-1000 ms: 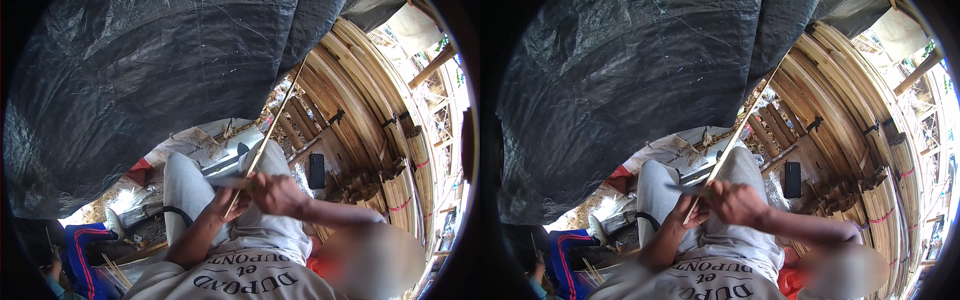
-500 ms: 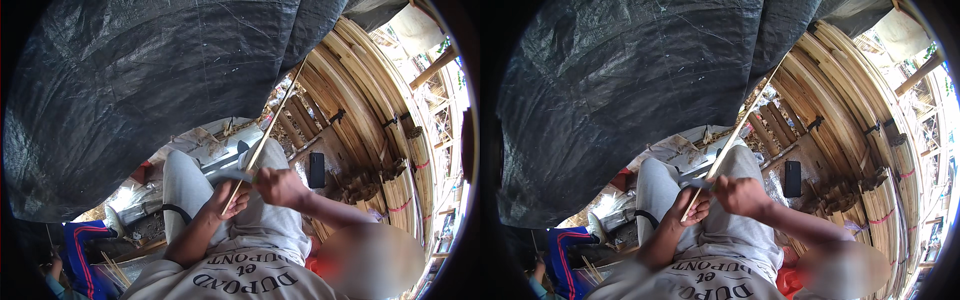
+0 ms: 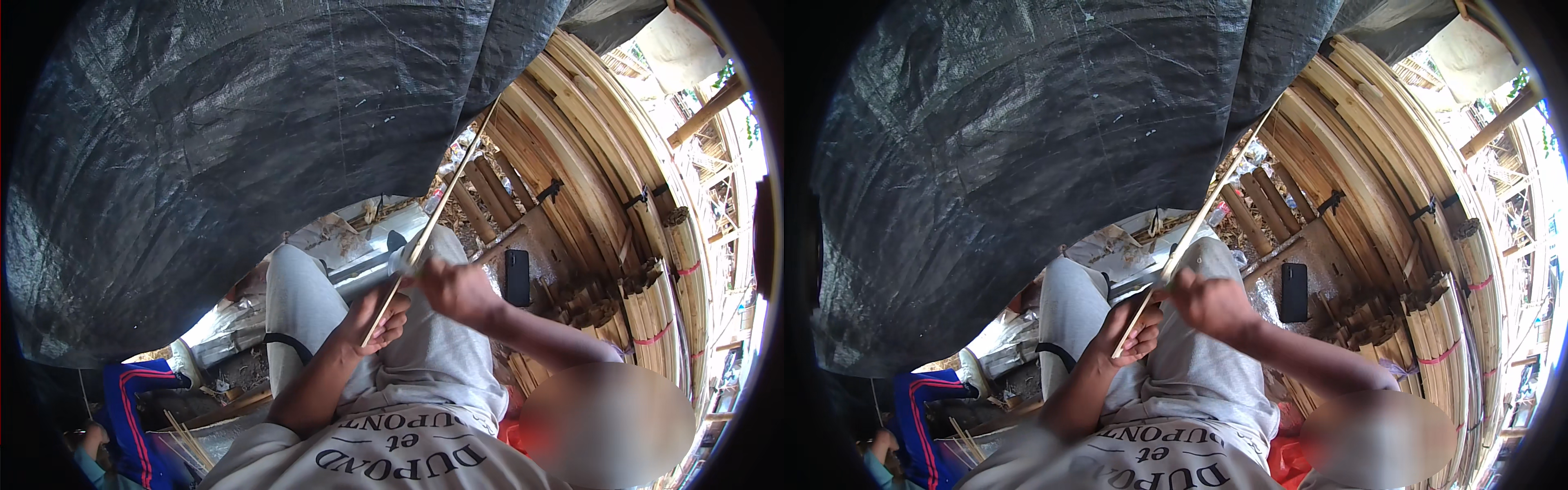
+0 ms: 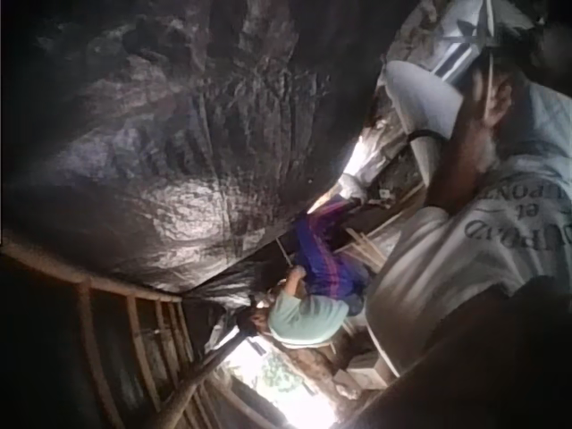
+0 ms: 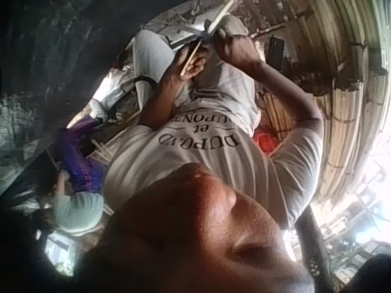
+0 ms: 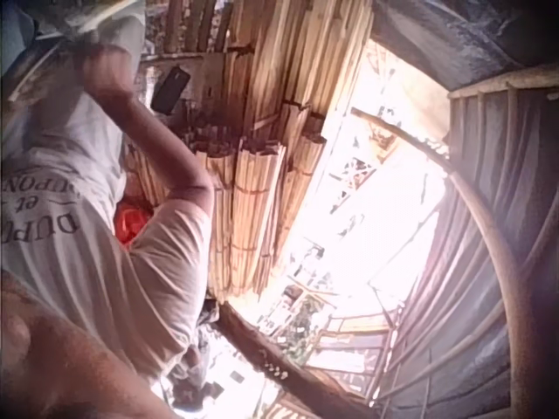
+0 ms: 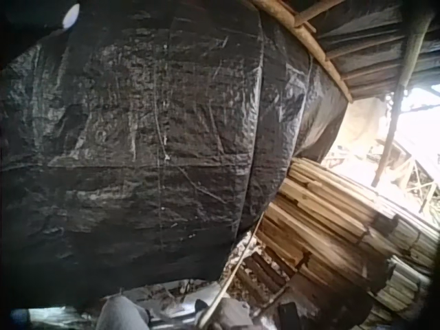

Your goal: Shaving and smoothing thin bamboo or wooden strips with a hand knife.

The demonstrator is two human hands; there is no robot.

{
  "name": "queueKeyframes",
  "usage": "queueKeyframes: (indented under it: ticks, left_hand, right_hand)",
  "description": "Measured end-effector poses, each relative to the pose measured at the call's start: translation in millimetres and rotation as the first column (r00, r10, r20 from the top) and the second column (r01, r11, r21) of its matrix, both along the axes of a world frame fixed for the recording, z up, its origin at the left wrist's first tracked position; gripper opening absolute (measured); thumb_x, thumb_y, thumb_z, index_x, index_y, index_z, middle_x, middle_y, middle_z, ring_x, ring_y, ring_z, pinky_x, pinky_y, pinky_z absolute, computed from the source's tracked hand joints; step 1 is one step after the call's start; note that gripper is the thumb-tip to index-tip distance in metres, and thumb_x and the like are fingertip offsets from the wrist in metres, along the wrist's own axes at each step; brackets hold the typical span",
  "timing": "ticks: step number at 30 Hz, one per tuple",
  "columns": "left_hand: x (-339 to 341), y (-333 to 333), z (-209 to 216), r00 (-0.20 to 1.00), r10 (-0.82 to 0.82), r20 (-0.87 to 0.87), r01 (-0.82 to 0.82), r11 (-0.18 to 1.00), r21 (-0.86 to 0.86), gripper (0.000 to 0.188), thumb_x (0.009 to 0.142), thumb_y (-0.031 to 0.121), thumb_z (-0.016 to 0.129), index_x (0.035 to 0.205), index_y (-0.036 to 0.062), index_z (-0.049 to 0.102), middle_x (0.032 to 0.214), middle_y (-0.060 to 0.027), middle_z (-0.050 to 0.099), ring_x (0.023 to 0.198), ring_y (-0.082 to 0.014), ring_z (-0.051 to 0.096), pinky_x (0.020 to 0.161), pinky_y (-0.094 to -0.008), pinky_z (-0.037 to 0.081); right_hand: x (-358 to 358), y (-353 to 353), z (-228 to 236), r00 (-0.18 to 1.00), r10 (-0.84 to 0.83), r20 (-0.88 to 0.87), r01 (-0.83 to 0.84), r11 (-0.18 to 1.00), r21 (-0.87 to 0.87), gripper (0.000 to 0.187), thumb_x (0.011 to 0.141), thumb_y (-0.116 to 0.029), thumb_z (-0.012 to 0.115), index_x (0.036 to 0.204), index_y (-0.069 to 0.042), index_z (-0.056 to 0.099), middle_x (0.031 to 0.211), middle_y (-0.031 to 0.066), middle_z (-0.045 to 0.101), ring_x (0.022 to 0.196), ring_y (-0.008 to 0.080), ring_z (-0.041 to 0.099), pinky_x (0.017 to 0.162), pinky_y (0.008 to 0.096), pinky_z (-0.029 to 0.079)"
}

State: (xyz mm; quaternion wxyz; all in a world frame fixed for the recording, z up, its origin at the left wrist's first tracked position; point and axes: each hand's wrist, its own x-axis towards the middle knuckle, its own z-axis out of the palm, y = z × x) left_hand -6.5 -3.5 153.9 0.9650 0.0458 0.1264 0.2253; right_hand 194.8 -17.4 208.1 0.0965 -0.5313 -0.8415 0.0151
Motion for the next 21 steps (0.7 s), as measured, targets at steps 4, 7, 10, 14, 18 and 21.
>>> queueKeyframes:
  ticks: [4, 7, 10, 14, 18, 21]
  left_hand:
    - [2.1, 3.4, 1.0, 0.998, -0.023, 0.059, 0.025, 0.999, -0.026, 0.027, 0.103, 0.03, 0.034, 0.115, 0.0094, 0.047, 0.057, 0.0042, 0.034, 0.036, -0.0045, 0.026, 0.031, -0.0172, 0.026]
    - [1.7, 6.7, -3.2, 0.997, -0.028, 0.077, 0.027, 1.0, 0.012, 0.024, 0.103, 0.027, 0.034, 0.113, 0.009, 0.048, 0.057, 0.0038, 0.035, 0.036, -0.0051, 0.025, 0.031, -0.0175, 0.025]
    - [-0.4, 6.4, 2.5, 1.0, -0.013, 0.023, 0.013, 1.0, 0.003, 0.024, 0.103, 0.028, 0.035, 0.111, 0.0094, 0.047, 0.055, 0.0039, 0.034, 0.036, -0.0052, 0.026, 0.031, -0.0178, 0.025]
    - [-2.1, 6.9, -9.4, 1.0, 0.0, 0.025, 0.0, 1.0, -0.015, 0.025, 0.102, 0.029, 0.035, 0.109, 0.0094, 0.049, 0.054, 0.0035, 0.033, 0.036, -0.0052, 0.026, 0.031, -0.0179, 0.025]
    - [-2.4, 12.1, 7.2, 0.998, -0.021, -0.058, 0.018, 0.998, -0.054, 0.026, 0.102, 0.029, 0.035, 0.109, 0.0103, 0.051, 0.053, 0.0042, 0.032, 0.035, -0.0047, 0.026, 0.031, -0.0176, 0.025]
    - [0.1, 14.6, 4.8, 1.0, -0.017, -0.004, 0.017, 0.998, -0.056, 0.027, 0.102, 0.03, 0.034, 0.107, 0.0099, 0.052, 0.054, 0.0043, 0.033, 0.035, -0.0047, 0.026, 0.031, -0.018, 0.025]
  right_hand:
    - [16.9, 17.7, 2.4, 0.992, -0.004, 0.124, -0.006, 0.997, 0.083, 0.031, 0.093, -0.029, 0.057, 0.083, -0.003, 0.045, 0.057, 0.0052, 0.052, 0.04, 0.0194, 0.054, 0.033, 0.0356, 0.042]
    - [1.5, 7.4, -1.3, 0.996, -0.082, -0.016, 0.083, 0.996, 0.017, 0.034, 0.095, -0.034, 0.054, 0.088, -0.003, 0.043, 0.058, 0.0068, 0.053, 0.038, 0.0209, 0.053, 0.031, 0.0353, 0.04]
    - [8.0, 13.6, 0.3, 0.999, -0.004, 0.032, 0.002, 0.997, 0.072, 0.035, 0.093, -0.035, 0.057, 0.086, -0.003, 0.045, 0.06, 0.0076, 0.052, 0.04, 0.0222, 0.055, 0.032, 0.0364, 0.042]
    - [-6.0, 9.7, 1.4, 0.977, 0.067, 0.203, -0.107, 0.976, 0.188, 0.035, 0.093, -0.036, 0.056, 0.081, -0.004, 0.047, 0.06, 0.0065, 0.05, 0.041, 0.0207, 0.055, 0.035, 0.0354, 0.044]
    - [6.0, 25.3, 7.7, 0.998, 0.029, 0.051, -0.034, 0.995, 0.097, 0.032, 0.093, -0.033, 0.056, 0.083, -0.004, 0.047, 0.06, 0.0058, 0.052, 0.041, 0.021, 0.056, 0.034, 0.0357, 0.043]
    - [-1.9, 15.3, -1.6, 0.978, -0.074, 0.194, 0.058, 0.995, 0.087, 0.029, 0.093, -0.029, 0.057, 0.085, -0.003, 0.046, 0.06, 0.0054, 0.05, 0.041, 0.0214, 0.056, 0.032, 0.0358, 0.044]
